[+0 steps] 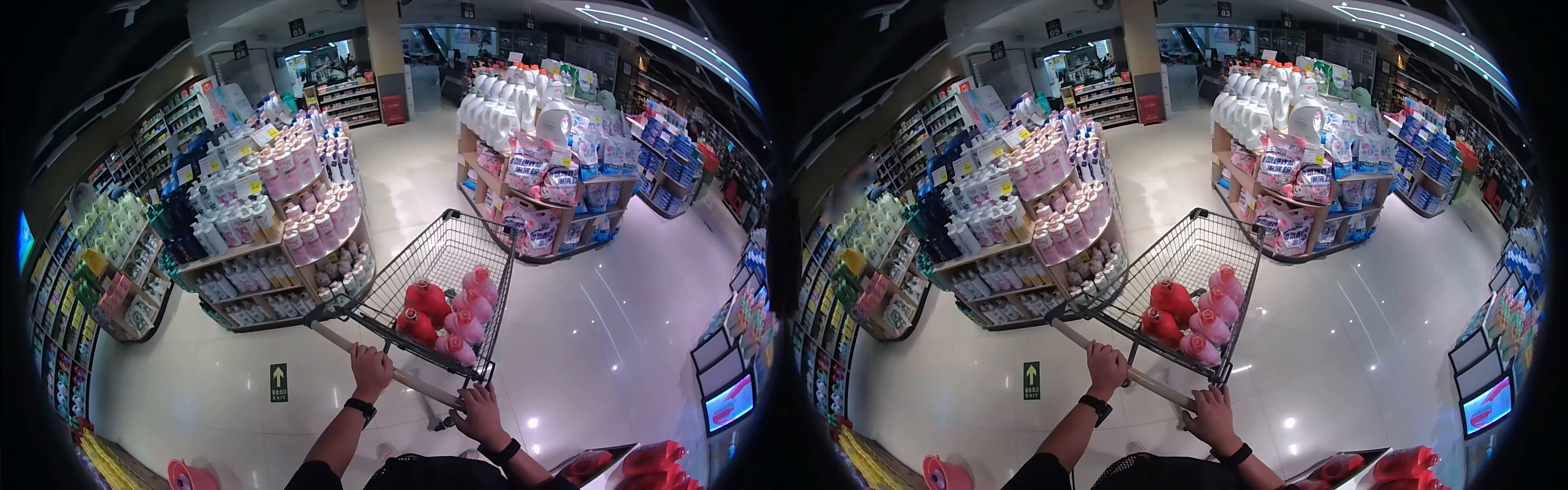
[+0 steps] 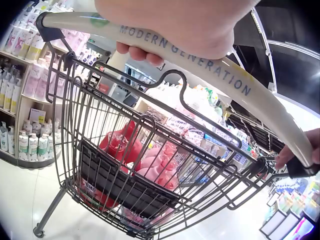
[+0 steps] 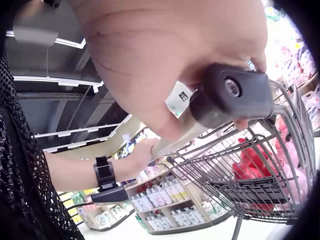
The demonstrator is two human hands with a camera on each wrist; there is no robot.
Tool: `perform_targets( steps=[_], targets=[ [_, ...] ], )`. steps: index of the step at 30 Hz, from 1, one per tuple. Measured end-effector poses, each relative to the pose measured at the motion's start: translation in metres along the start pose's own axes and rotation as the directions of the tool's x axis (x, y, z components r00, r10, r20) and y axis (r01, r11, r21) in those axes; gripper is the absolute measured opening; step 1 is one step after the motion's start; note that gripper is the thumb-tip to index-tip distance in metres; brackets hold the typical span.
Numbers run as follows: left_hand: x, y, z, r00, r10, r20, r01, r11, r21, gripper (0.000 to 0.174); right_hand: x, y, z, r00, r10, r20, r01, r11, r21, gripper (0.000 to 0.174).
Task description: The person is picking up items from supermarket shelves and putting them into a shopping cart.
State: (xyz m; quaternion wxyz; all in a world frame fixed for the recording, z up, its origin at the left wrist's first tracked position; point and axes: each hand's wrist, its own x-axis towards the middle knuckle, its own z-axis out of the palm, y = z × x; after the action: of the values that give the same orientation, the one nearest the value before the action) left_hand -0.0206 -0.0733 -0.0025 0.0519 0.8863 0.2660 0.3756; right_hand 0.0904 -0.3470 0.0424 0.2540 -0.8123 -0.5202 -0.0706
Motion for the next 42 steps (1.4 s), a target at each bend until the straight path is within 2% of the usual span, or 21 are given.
perform_targets(
  steps=[1,3,4,7,10,13,15,17,21,25,27,28,30,31,33,35,36,37,39,40,42],
  targets=[
    [0.001,0.004,0.0,1.0,0.0,-0.015,0.0,1.0,0.007,0.02,0.003,0.004,0.0,1.0,-0.006,0.002,0.006,1.0,0.003,0.031],
    [0.003,0.011,0.003,0.999,-0.005,-0.032,0.006,1.0,0.02,0.02,0.013,0.014,0.0,0.981,0.036,0.19,-0.027,0.998,-0.051,0.034],
    [0.002,0.014,0.004,0.999,-0.013,-0.038,0.014,0.999,0.033,0.02,0.017,0.018,0.0,0.98,0.027,0.197,-0.018,0.999,-0.048,0.034],
    [-0.001,0.028,0.005,0.998,-0.04,-0.05,0.043,0.997,0.062,0.02,0.025,0.028,-0.002,0.979,-0.025,0.201,0.028,0.999,-0.015,0.038],
    [0.0,0.04,0.003,0.998,-0.044,-0.043,0.046,0.998,0.045,0.021,0.032,0.035,-0.002,0.975,0.019,0.22,-0.012,0.999,-0.032,0.046],
    [0.003,0.046,-0.003,0.999,-0.037,-0.007,0.037,0.999,-0.009,0.022,0.035,0.046,0.001,0.984,0.068,0.165,-0.057,0.996,-0.072,0.052],
    [0.004,0.049,-0.001,0.999,-0.036,0.013,0.036,0.999,-0.037,0.022,0.039,0.052,0.004,0.994,0.084,0.069,-0.079,0.994,-0.077,0.056],
    [0.004,0.051,0.002,0.994,-0.091,0.054,0.092,0.996,-0.007,0.023,0.045,0.053,-0.004,0.995,0.061,0.078,-0.055,0.996,-0.076,0.053],
    [0.015,0.052,0.015,0.994,-0.083,0.069,0.084,0.996,-0.013,0.023,0.061,0.067,-0.007,0.991,0.088,0.106,-0.081,0.995,-0.065,0.047],
    [0.028,0.051,0.013,0.984,-0.069,0.167,0.086,0.992,-0.094,0.022,0.08,0.081,-0.003,0.986,0.149,0.074,-0.14,0.983,-0.116,0.045],
    [0.04,0.052,0.013,0.983,-0.002,0.182,0.059,0.951,-0.305,0.016,0.091,0.099,-0.002,0.983,0.165,0.084,-0.155,0.981,-0.116,0.043],
    [0.046,0.049,0.01,0.983,-0.004,0.181,0.061,0.948,-0.312,0.016,0.099,0.103,-0.005,0.979,0.181,0.095,-0.169,0.978,-0.123,0.042],
    [0.059,0.039,0.008,0.986,0.029,0.164,0.075,0.801,-0.593,0.017,0.107,0.124,0.001,0.977,0.199,0.075,-0.191,0.975,-0.112,0.04],
    [0.064,0.027,0.013,0.986,0.031,0.163,0.074,0.797,-0.6,0.017,0.114,0.13,0.0,0.973,0.216,0.079,-0.205,0.971,-0.119,0.04],
    [0.073,-0.013,0.02,0.991,-0.133,0.036,0.134,0.867,-0.48,0.016,0.132,0.136,-0.005,0.954,0.29,0.074,-0.284,0.956,-0.074,0.036],
    [0.089,-0.045,0.013,0.986,-0.144,0.083,0.159,0.961,-0.228,0.015,0.142,0.154,0.006,0.963,0.264,-0.044,-0.267,0.96,-0.081,0.037],
    [0.097,-0.058,0.018,0.987,-0.149,0.057,0.158,0.966,-0.203,0.017,0.152,0.153,0.006,0.953,0.301,-0.041,-0.304,0.949,-0.088,0.036],
    [0.101,-0.062,0.024,0.989,-0.135,0.067,0.146,0.966,-0.215,0.017,0.16,0.149,0.009,0.947,0.319,-0.048,-0.322,0.942,-0.094,0.036],
    [0.109,-0.066,0.035,0.978,-0.062,0.199,0.072,0.996,-0.044,0.027,0.177,0.14,0.016,0.957,0.283,-0.07,-0.291,0.944,-0.159,0.035],
    [0.114,-0.066,0.046,0.995,-0.029,0.099,0.029,1.0,-0.002,0.031,0.182,0.146,0.023,0.96,0.229,-0.163,-0.259,0.945,-0.198,0.038],
    [0.119,-0.066,0.058,0.997,-0.018,0.08,0.018,1.0,-0.005,0.03,0.194,0.155,0.024,0.945,0.291,-0.15,-0.318,0.924,-0.211,0.037]
  ],
)
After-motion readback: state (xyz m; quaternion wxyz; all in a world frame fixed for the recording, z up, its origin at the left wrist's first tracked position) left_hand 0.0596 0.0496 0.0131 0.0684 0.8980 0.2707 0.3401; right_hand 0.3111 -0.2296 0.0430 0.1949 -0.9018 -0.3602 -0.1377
